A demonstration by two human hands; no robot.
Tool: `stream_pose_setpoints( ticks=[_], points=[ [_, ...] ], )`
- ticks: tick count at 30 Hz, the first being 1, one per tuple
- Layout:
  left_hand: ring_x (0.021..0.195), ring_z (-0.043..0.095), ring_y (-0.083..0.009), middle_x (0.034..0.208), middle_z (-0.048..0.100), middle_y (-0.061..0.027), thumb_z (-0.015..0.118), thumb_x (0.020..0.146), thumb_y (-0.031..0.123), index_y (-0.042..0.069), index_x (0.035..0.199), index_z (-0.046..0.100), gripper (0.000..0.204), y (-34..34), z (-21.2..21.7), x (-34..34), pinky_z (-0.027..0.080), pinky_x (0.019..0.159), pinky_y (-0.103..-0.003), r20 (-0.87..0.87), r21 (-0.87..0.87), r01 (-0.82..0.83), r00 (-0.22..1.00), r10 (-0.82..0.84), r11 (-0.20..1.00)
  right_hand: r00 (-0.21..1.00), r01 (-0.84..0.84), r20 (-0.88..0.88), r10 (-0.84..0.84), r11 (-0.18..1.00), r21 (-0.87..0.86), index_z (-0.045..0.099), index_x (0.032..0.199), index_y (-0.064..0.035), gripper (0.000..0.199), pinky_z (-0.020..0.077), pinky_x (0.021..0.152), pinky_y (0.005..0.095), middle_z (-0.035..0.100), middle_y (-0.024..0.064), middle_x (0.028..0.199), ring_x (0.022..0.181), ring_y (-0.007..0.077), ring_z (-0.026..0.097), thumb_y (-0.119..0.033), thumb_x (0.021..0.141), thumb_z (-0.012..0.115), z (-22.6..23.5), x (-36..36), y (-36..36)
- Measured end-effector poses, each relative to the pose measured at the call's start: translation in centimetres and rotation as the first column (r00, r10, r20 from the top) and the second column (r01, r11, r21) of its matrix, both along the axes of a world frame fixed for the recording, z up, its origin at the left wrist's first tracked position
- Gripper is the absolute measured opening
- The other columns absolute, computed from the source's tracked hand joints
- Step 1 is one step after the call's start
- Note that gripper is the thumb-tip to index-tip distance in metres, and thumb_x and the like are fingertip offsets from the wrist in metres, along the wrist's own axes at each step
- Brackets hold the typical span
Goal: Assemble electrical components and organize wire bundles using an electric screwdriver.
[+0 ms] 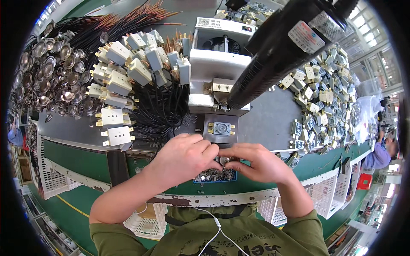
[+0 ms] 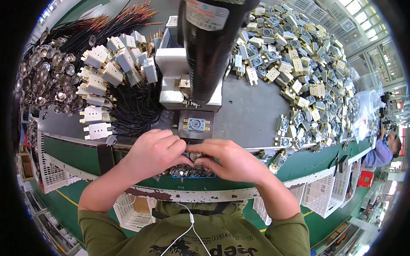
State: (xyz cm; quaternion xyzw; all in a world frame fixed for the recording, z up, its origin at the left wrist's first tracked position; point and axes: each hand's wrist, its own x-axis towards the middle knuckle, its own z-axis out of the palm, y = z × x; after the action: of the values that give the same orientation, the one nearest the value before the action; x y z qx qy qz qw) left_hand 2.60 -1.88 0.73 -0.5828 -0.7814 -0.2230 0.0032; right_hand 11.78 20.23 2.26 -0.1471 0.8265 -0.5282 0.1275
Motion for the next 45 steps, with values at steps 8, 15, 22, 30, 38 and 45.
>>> stream_pose_setpoints(
  ticks=[8,15,22,30,38,45],
  points=[
    [0.071,0.063,-0.0229,0.078,0.062,-0.0038,0.075,0.084,0.025,0.017,0.128,0.065,0.047,-0.5,2.4,-1.5,0.052,0.068,-0.037,0.230,-0.034,0.037,0.973,-0.029,0.999,0.810,0.528,-0.150,-0.567,0.816,-0.233,0.061,0.130,0.0004,0.033,0.0489,0.085,0.0267,0.064,0.0078,0.104,0.096,0.0135,0.063,0.000,0.097,0.062,3.2,0.3,1.7],
    [0.086,0.067,-0.0348,0.090,0.069,-0.0145,0.069,0.090,0.022,0.011,0.125,0.063,0.037,2.2,0.6,-3.2,0.053,0.074,-0.044,0.372,-0.184,-0.109,0.912,0.172,0.977,0.635,0.475,-0.507,-0.583,0.812,-0.338,0.050,0.140,0.0031,0.040,0.0504,0.072,0.0273,0.064,0.0157,0.115,0.085,0.0128,0.059,-0.005,0.101,0.052,4.6,-1.1,1.0],
    [0.087,0.068,-0.0322,0.088,0.068,-0.0117,0.064,0.092,0.016,0.011,0.122,0.062,0.031,2.2,0.2,-3.6,0.055,0.075,-0.044,0.282,-0.214,-0.069,0.951,0.129,0.974,0.406,0.397,-0.719,-0.565,0.817,-0.418,0.023,0.155,-0.0013,0.072,0.0518,0.092,0.0381,0.054,0.0233,0.135,0.117,0.0266,0.059,-0.011,0.096,0.064,7.0,-6.7,0.1],
    [0.084,0.068,-0.0303,0.084,0.066,-0.0087,0.067,0.091,0.026,0.014,0.116,0.064,0.028,2.4,-0.6,-2.7,0.055,0.072,-0.042,0.162,-0.196,-0.159,0.968,0.192,0.968,0.609,0.350,-0.474,-0.636,0.752,-0.559,0.026,0.153,-0.0033,0.078,0.0556,0.089,0.0334,0.063,0.0186,0.122,0.096,0.0199,0.068,-0.001,0.088,0.069,8.8,-8.0,-2.7],
    [0.082,0.068,-0.0305,0.081,0.065,-0.0090,0.066,0.092,0.028,0.011,0.106,0.061,0.023,2.3,-0.8,-2.8,0.054,0.069,-0.042,0.172,-0.156,-0.142,0.971,0.168,0.978,0.596,0.294,-0.578,-0.557,0.821,-0.489,0.010,0.157,-0.0122,0.071,0.0518,0.057,0.0320,0.060,0.0208,0.115,0.068,0.0155,0.058,-0.017,0.101,0.052,11.6,-5.0,-1.3],
    [0.082,0.068,-0.0312,0.082,0.065,-0.0091,0.066,0.091,0.029,0.011,0.104,0.059,0.023,2.4,-1.0,-2.6,0.055,0.069,-0.042,0.154,-0.147,-0.155,0.972,0.178,0.977,0.484,0.282,-0.539,-0.689,0.706,-0.649,-0.002,0.158,-0.0151,0.087,0.0527,0.059,0.0314,0.063,0.0149,0.100,0.060,0.0141,0.059,-0.005,0.097,0.059,8.4,-8.5,-3.7]
  ],
)
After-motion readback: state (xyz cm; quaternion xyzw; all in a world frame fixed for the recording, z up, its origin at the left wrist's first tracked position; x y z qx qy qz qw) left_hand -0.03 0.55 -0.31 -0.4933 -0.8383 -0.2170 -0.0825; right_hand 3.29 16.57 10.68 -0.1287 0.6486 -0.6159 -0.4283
